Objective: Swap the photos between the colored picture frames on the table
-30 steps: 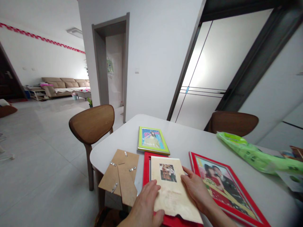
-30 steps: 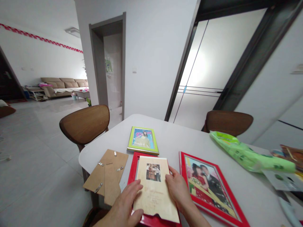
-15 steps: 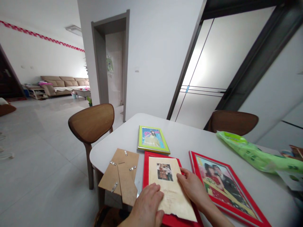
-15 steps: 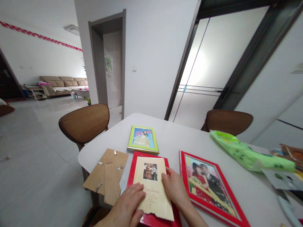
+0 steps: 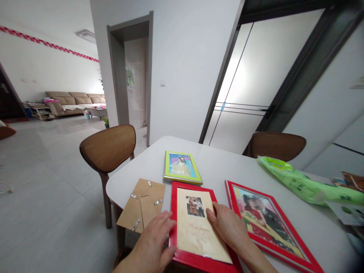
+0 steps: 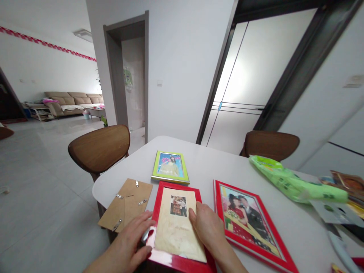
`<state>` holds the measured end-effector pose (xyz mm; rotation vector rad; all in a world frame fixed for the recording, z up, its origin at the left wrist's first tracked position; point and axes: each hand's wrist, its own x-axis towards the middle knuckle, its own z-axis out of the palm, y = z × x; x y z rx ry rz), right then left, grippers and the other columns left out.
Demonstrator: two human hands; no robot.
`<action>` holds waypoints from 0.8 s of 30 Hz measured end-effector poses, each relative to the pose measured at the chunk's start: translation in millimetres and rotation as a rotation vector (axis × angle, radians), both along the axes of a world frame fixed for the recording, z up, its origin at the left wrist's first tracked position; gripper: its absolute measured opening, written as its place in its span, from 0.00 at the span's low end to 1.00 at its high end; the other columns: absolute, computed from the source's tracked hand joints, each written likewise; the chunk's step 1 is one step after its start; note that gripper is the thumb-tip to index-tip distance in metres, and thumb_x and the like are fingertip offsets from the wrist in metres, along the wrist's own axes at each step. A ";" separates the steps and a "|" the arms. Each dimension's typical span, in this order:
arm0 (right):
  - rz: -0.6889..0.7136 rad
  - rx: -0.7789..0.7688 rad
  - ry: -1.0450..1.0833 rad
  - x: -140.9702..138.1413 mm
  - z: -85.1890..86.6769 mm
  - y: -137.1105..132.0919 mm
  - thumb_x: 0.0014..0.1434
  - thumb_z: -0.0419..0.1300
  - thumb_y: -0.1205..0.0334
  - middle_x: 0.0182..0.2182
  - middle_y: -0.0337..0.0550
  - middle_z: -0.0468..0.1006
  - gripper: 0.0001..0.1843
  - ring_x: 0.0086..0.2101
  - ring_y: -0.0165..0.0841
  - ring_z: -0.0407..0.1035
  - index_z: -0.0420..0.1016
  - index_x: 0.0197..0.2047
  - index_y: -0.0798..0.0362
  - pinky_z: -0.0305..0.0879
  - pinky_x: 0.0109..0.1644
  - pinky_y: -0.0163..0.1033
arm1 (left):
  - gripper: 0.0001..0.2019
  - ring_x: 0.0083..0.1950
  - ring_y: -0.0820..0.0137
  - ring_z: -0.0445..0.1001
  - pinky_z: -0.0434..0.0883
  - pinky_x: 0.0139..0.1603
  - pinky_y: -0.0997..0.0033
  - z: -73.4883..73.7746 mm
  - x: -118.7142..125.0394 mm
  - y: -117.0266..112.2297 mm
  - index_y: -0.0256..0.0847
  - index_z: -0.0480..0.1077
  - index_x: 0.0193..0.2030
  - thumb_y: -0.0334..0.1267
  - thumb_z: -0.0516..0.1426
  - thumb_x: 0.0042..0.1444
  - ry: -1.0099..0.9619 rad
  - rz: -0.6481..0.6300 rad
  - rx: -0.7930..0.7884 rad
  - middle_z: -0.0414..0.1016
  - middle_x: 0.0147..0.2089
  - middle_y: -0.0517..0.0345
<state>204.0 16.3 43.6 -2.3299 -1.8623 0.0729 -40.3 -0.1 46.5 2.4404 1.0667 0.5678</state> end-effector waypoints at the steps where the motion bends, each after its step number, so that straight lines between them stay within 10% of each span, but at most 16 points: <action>1: -0.001 0.002 0.001 0.8 -0.1 0.5 0.54 0.44 0.55 0.33 0.52 0.75 0.17 0.33 0.42 0.69 0.68 0.38 0.55 0.58 0.29 0.40 | 0.25 0.60 0.63 0.51 0.53 0.58 0.59 0.7 -13.1 4.0 0.37 0.59 0.52 0.29 0.52 0.44 0.016 0.049 0.002 0.54 0.60 0.48; 9: 0.124 0.085 0.211 -30.0 10.7 -0.5 0.55 0.45 0.56 0.41 0.53 0.71 0.21 0.37 0.38 0.67 0.63 0.48 0.56 0.60 0.37 0.40 | 0.32 0.60 0.58 0.50 0.52 0.57 0.53 -26.0 -85.6 33.6 0.37 0.59 0.53 0.26 0.54 0.35 0.252 0.333 0.095 0.53 0.60 0.47; 17: 0.477 0.201 0.339 -142.2 14.9 -5.6 0.45 0.58 0.54 0.39 0.47 0.69 0.24 0.40 0.39 0.62 0.65 0.46 0.50 0.57 0.44 0.45 | 0.22 0.57 0.59 0.58 0.60 0.54 0.57 -33.5 -75.1 41.5 0.33 0.62 0.50 0.26 0.47 0.45 0.193 0.349 0.346 0.60 0.56 0.45; 24: 0.490 0.341 0.423 -110.4 22.6 -20.6 0.44 0.57 0.62 0.44 0.49 0.66 0.22 0.44 0.40 0.60 0.66 0.45 0.51 0.57 0.47 0.47 | 0.22 0.58 0.61 0.55 0.60 0.55 0.58 -17.1 -47.7 17.7 0.36 0.59 0.53 0.27 0.46 0.48 0.097 0.285 0.429 0.58 0.57 0.47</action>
